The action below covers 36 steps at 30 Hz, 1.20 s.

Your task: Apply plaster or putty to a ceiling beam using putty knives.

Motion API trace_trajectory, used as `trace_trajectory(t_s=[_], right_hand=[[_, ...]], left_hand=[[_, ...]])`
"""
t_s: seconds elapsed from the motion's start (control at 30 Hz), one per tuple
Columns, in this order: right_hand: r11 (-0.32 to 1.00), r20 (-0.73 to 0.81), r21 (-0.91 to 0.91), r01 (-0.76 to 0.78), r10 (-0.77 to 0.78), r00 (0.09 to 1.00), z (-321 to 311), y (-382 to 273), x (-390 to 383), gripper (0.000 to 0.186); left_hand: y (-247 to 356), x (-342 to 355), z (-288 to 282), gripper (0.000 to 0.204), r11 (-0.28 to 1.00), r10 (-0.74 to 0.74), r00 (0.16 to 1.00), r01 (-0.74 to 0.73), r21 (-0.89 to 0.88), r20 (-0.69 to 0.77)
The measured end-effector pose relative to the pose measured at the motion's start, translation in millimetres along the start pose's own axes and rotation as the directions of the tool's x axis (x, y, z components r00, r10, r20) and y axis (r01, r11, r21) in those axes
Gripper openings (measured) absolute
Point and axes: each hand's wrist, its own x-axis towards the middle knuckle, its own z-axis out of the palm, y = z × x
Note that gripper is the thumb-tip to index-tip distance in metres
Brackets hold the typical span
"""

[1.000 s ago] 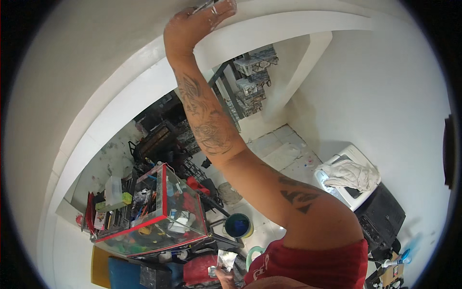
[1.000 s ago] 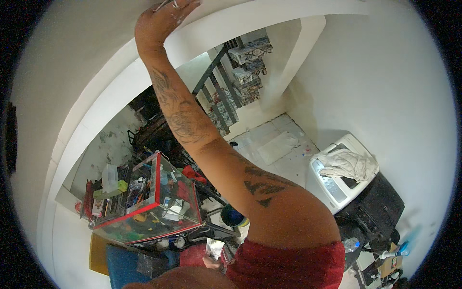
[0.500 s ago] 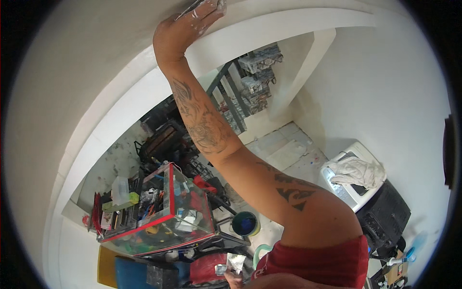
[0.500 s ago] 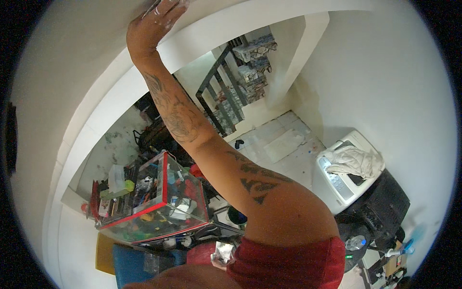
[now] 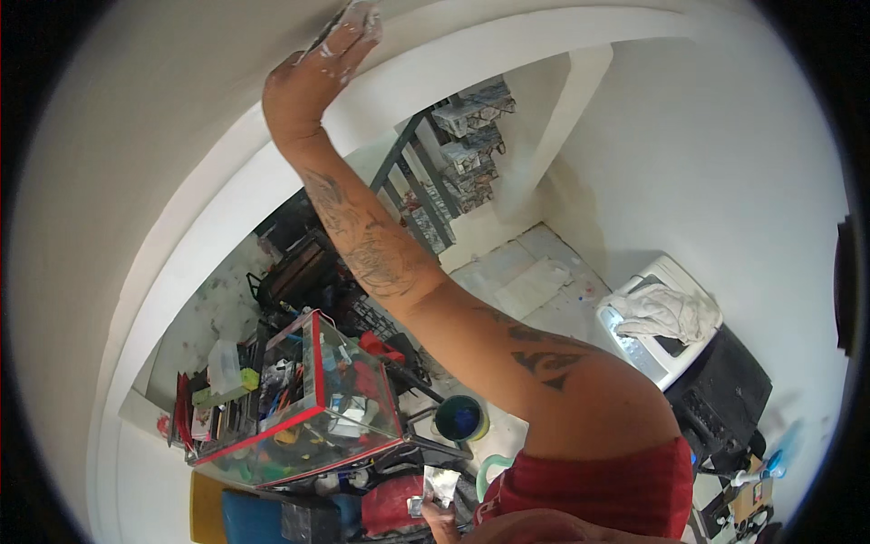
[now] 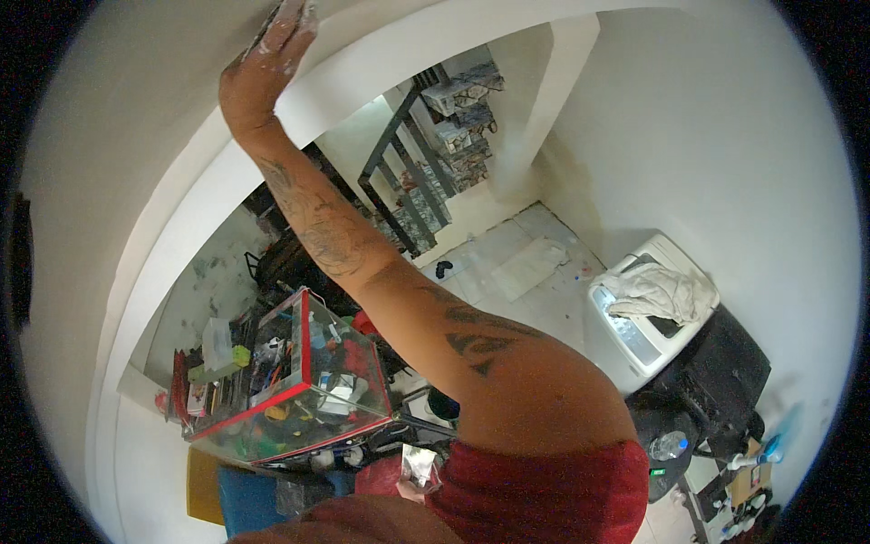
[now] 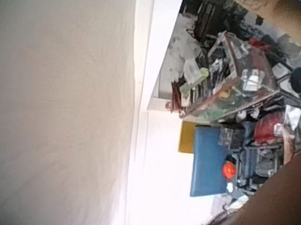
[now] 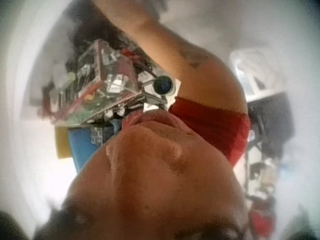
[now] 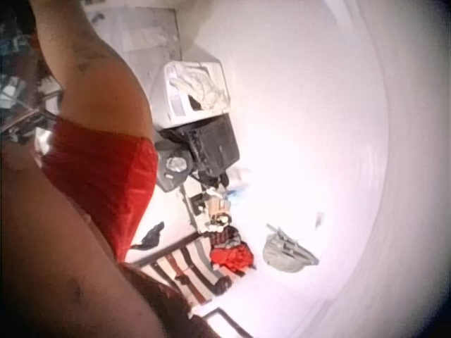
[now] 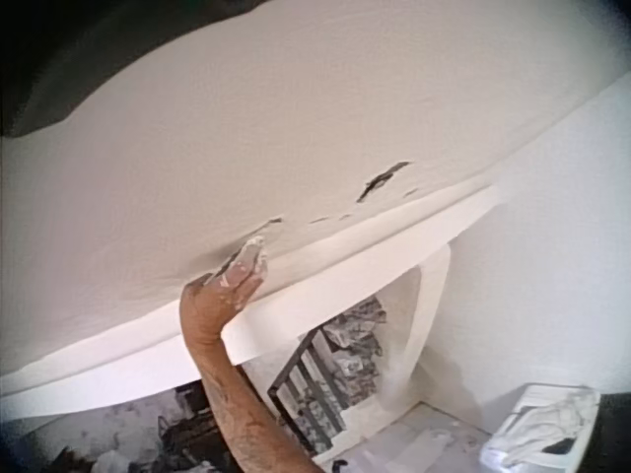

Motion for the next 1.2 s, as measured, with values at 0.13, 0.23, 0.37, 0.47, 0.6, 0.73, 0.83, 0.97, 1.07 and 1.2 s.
trace_trajectory(t_s=[0.13,0.23,0.37,0.47,0.6,0.73,0.83,0.97,1.07,1.2], right_hand=[[0.997,-0.035,0.073,-0.038,0.041,0.999,4.6,0.6,-2.3,0.065],[0.985,-0.049,0.143,-0.096,0.104,0.993,10.7,-14.5,-19.3,0.061],[0.964,0.077,0.203,-0.170,0.157,0.985,14.7,-46.4,-64.1,0.062],[0.950,0.123,0.305,-0.069,0.033,0.992,13.6,-68.4,-103.3,0.062],[0.710,0.338,0.617,-0.338,0.148,0.929,-27.1,-77.6,-151.7,0.070],[0.293,0.748,0.394,-0.871,0.449,0.489,-155.9,-71.4,-191.8,0.063],[-0.065,0.778,0.254,-0.965,0.606,0.164,-242.7,-63.4,-206.0,0.076],[-0.311,0.709,0.009,-0.950,0.672,-0.214,-303.3,-58.3,-209.3,0.079],[-0.344,0.765,-0.009,-0.939,0.602,-0.228,-316.8,-47.7,-206.1,0.071],[-0.377,0.728,-0.022,-0.926,0.628,-0.273,-331.5,-34.4,-203.7,0.072]], left_hand=[[-3.2,7.8,8.8,0.029,0.998,-0.044,0.997,0.042,0.038,0.069],[-4.5,16.1,16.4,0.025,0.853,-0.190,0.957,0.272,-0.446,0.219],[-0.8,20.2,28.8,0.027,-0.065,-0.384,0.843,0.383,-0.921,0.377],[21.9,10.2,26.5,0.033,0.315,-0.306,0.924,0.324,-0.892,0.228],[65.2,-11.1,9.7,0.044,0.184,-0.361,0.923,0.209,-0.961,0.132],[70.0,-20.0,-25.0,0.032,0.048,-0.491,0.863,0.160,-0.986,0.116],[59.3,-15.8,-48.6,0.045,-0.007,-0.344,0.937,0.068,-0.998,0.066],[74.8,4.1,-68.4,0.047,0.005,-0.172,0.984,0.043,-0.999,0.041],[121.2,23.0,-78.8,0.043,0.132,-0.194,0.981,0.045,-0.990,0.019],[194.2,56.0,-88.1,0.037,0.346,-0.230,0.973,0.060,-0.936,-0.022]])
